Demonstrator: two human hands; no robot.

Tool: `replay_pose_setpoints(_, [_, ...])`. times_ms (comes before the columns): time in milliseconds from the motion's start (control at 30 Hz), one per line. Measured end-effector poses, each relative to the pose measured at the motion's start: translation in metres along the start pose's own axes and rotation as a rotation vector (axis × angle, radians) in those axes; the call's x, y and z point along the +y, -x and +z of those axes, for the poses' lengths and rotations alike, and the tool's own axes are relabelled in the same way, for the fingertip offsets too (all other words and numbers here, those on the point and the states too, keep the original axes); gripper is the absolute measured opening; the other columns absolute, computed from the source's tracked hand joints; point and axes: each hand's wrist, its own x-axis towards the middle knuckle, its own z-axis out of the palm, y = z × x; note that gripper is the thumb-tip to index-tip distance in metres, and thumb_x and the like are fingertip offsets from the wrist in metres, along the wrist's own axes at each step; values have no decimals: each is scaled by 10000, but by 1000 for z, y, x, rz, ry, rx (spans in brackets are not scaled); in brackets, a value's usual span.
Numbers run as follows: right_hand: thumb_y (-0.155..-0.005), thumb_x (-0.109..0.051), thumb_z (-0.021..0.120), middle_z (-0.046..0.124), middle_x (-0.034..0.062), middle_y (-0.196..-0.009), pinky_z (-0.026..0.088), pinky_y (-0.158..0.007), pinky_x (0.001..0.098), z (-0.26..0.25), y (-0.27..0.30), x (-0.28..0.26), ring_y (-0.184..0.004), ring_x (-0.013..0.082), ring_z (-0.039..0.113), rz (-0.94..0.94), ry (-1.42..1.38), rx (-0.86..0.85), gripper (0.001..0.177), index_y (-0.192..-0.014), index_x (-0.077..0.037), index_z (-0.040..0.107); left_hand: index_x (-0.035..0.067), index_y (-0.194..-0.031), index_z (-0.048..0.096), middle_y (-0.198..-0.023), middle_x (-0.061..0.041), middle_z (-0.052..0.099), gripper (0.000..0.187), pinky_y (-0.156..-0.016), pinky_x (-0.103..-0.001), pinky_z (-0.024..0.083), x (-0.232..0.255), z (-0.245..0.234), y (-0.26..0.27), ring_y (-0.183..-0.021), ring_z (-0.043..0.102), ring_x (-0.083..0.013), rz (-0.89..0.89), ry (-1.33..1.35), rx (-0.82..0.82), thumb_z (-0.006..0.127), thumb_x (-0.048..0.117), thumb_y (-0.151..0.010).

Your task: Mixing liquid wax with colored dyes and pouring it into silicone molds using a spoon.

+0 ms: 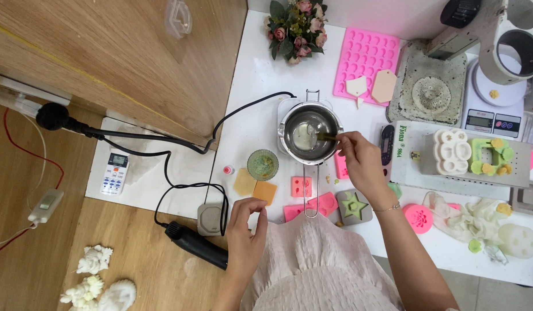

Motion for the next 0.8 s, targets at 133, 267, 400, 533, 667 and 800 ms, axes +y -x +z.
replay_pose_setpoints(133, [-1062, -127, 539, 765, 117, -859, 550, -674, 295, -5, 4, -4, -750, 170, 732, -18, -86, -42, 227, -1134, 20, 696, 29, -1076, 662, -1086, -95, 658, 164, -843, -316, 570, 10, 3, -1, -951, 713, -213, 5, -17, -35, 658, -3, -916])
replay_pose_setpoints(267, [-1058, -136, 534, 767, 117, -871, 550, -669, 304, -5, -2, -1, -752, 181, 728, 15, -103, -56, 239, -1149, 21, 689, 20, -1074, 653, -1068, -111, 660, 153, -822, -340, 559, 8, 5, 0, -953, 706, -232, 36, -16, -78, 677, 24, -923])
replay_pose_setpoints(400, [-1070, -157, 540, 762, 108, -922, 541, -666, 305, -5, -9, -8, -791, 161, 731, -33, -77, 3, 251, -1184, 13, 686, 18, -987, 665, -897, -91, 720, 149, -695, -318, 570, -1, 9, 5, -768, 719, -183, -132, 27, -150, 748, 122, -919])
replay_pose_setpoints(533, [-1081, -167, 537, 772, 95, -918, 570, -751, 284, -9, -6, -6, -828, 140, 745, -30, -165, -65, 250, -1187, 6, 682, -11, -907, 695, -746, -92, 743, 221, -612, -315, 551, 3, 8, 3, -630, 677, -172, -382, -27, -267, 717, 203, -960])
replay_pose_setpoints(667, [-1081, -179, 528, 762, 84, -979, 539, -687, 291, -18, 11, -15, -822, 136, 686, 9, -192, -2, 274, -1244, -28, 687, 34, -1209, 615, -877, -96, 709, 230, -689, -306, 552, 5, 10, 6, -720, 676, -167, -375, 38, -335, 514, 143, -1033])
replay_pose_setpoints(800, [-1071, -170, 554, 761, 76, -1012, 556, -752, 262, -23, 25, -9, -842, 118, 696, -77, -142, -29, 267, -1253, -33, 693, 34, -1408, 497, -1188, -112, 631, 414, -846, -332, 565, -1, 23, 8, -1011, 670, -191, -165, 147, -377, 486, 74, -997])
